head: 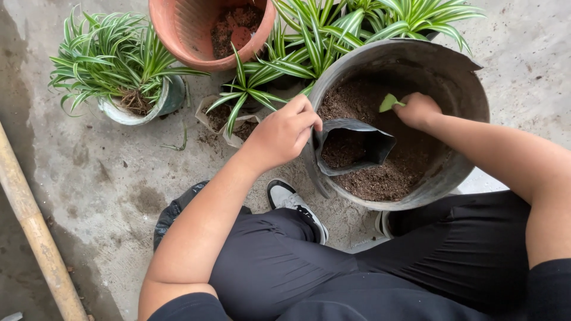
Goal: Planting spider plant offsets into a large bucket of soil using a small hand scoop.
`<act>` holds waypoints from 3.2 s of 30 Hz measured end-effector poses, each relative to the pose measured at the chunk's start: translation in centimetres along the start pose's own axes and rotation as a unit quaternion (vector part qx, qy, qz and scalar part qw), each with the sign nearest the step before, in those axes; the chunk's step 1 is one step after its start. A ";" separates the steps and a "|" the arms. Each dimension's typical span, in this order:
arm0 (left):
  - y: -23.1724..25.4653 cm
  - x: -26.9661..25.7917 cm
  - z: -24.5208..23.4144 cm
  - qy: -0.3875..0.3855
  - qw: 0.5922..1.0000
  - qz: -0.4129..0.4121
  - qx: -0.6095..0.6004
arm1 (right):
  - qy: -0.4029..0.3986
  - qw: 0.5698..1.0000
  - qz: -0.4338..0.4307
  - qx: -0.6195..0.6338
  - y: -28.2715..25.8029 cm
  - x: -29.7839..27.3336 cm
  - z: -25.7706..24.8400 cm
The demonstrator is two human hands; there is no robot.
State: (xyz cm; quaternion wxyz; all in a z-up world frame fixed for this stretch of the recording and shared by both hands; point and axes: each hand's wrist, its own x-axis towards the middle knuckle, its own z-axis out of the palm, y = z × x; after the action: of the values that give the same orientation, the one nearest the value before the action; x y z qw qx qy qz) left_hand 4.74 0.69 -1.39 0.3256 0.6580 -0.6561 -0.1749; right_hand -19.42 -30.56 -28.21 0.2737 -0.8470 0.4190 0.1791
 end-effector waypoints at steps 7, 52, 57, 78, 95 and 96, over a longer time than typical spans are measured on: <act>1.0 1.0 -0.4 0.015 0.999 0.012 0.028 | 0.029 0.999 -0.003 0.044 -1.9 -2.0 -2.4; 3.7 4.1 1.9 -0.234 0.959 -0.110 0.113 | -0.031 0.996 -0.073 0.041 -6.3 -22.3 -21.1; 2.5 3.8 2.9 -0.226 0.963 -0.077 0.124 | -0.070 0.988 -0.127 0.053 -7.9 -22.8 -20.5; -0.8 3.0 5.1 -0.152 0.976 0.005 0.155 | -0.071 0.990 -0.093 -0.085 -15.9 -23.4 -14.8; -1.6 2.2 5.1 -0.138 0.971 -0.002 0.194 | -0.057 0.983 -0.129 -0.113 -17.6 -24.3 -15.2; -1.6 2.1 5.1 -0.134 0.970 -0.005 0.203 | -0.038 0.979 -0.167 -0.110 -17.6 -24.5 -15.2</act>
State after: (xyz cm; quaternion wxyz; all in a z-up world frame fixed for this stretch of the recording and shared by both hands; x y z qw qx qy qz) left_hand 2.77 -2.52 -5.70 0.0938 0.6841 -0.7123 -0.1261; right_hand -18.37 -16.06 2.29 0.2204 -0.9225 0.2389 0.2082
